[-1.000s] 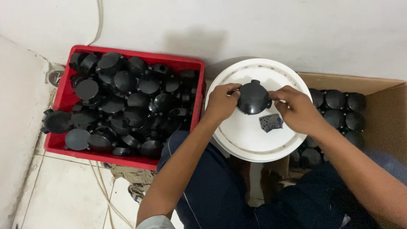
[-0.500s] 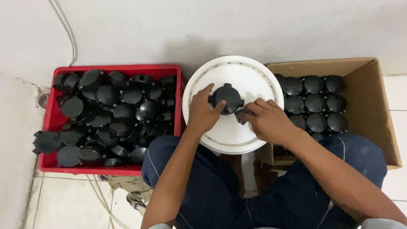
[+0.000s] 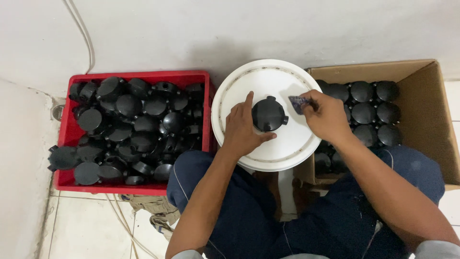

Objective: Cleaning black plastic components with a cloth and sorting them into a cardboard box

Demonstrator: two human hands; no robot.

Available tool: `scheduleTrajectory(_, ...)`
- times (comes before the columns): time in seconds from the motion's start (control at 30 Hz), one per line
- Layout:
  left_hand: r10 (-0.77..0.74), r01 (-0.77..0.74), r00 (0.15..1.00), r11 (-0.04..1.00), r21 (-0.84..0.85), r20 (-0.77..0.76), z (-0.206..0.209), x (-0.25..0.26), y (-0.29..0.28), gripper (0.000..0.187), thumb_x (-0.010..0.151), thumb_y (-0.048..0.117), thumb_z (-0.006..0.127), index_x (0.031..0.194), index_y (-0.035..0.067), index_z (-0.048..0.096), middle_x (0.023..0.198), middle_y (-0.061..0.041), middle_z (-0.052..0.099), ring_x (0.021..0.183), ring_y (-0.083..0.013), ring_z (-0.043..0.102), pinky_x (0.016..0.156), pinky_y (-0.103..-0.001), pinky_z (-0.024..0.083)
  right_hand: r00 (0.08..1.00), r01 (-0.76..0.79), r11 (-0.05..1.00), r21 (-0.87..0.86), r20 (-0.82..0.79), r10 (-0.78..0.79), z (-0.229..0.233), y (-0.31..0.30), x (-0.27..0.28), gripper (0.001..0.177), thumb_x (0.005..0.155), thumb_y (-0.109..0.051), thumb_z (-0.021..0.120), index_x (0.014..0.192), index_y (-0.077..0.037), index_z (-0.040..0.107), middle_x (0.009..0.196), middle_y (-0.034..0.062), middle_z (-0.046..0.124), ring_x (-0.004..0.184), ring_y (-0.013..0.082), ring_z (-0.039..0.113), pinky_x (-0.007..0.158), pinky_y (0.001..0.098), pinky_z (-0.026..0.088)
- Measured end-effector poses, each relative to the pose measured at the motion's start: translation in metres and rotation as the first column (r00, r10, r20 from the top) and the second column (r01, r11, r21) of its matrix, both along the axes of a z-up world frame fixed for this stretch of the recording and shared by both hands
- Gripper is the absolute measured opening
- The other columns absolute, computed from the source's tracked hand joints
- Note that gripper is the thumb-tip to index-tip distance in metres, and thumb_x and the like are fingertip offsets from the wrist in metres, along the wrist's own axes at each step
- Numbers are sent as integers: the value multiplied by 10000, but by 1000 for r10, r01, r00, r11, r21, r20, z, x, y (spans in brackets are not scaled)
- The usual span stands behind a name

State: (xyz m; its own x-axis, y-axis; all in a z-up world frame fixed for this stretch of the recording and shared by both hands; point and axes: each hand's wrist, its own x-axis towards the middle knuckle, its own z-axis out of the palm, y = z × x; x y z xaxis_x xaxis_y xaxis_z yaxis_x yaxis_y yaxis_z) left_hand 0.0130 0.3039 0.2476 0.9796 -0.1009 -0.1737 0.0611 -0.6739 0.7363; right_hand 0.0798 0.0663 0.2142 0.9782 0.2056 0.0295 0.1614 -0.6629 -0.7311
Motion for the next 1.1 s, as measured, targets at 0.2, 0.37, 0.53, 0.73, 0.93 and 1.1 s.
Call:
scheduleTrajectory(0.2, 11, -13, 999, 1000, 21, 52, -24, 8, -6, 1200, 727, 403, 835, 1555, 20, 55, 1360, -212, 514, 1370, -415, 353, 1156, -597, 178, 816, -322, 913, -251, 415, 401, -3, 61, 8, 344, 824, 52, 591, 1111, -87, 720, 1046, 146, 738, 1008, 353, 695, 823, 427, 567)
scheduleTrajectory(0.37, 46, -47, 997, 999, 8, 54, -31, 6, -4, 1239, 714, 372, 824, 1547, -7, -12, 1324, -191, 552, 1348, -411, 379, 1149, -618, 143, 735, -356, 821, -446, 409, 541, -8, 71, -24, 434, 759, 67, 643, 1157, -92, 712, 1178, 120, 713, 1146, 303, 650, 900, 384, 553)
scheduleTrajectory(0.53, 38, -40, 991, 999, 8, 131, -34, 6, -4, 1187, 750, 340, 781, 1556, -3, -20, 1301, -190, 565, 1327, -415, 400, 1138, -606, 149, 644, -345, 782, -520, 474, 600, -5, 40, -45, 329, 904, -53, 523, 1172, -138, 695, 1166, 45, 717, 1129, 239, 654, 851, 325, 561)
scheduleTrajectory(0.73, 6, -9, 996, 1000, 25, 90, -27, 5, -4, 1260, 698, 362, 855, 1553, -5, 5, 1329, -209, 562, 1340, -427, 389, 1139, -613, 132, 797, -171, 842, -512, 431, 424, -22, 53, -13, 406, 902, -91, 533, 1282, -159, 658, 1168, 54, 703, 1159, 240, 649, 852, 354, 569)
scheduleTrajectory(0.93, 35, -40, 996, 997, 64, 88, -39, 8, -5, 1252, 702, 386, 829, 1558, 17, -6, 1314, -147, 584, 1334, -385, 405, 1145, -579, 151, 684, -268, 822, -502, 502, 530, -12, 63, -38, 345, 892, -68, 556, 1190, -161, 703, 1166, 33, 719, 1143, 221, 657, 866, 300, 556)
scheduleTrajectory(1.1, 31, -40, 992, 997, 70, 122, -32, 9, -2, 1209, 688, 391, 827, 1562, 21, 78, 1299, -170, 605, 1322, -418, 426, 1127, -602, 170, 721, -262, 830, -492, 472, 507, -5, 32, -51, 345, 911, -66, 531, 1194, -171, 697, 1164, 43, 720, 1164, 241, 648, 865, 320, 564)
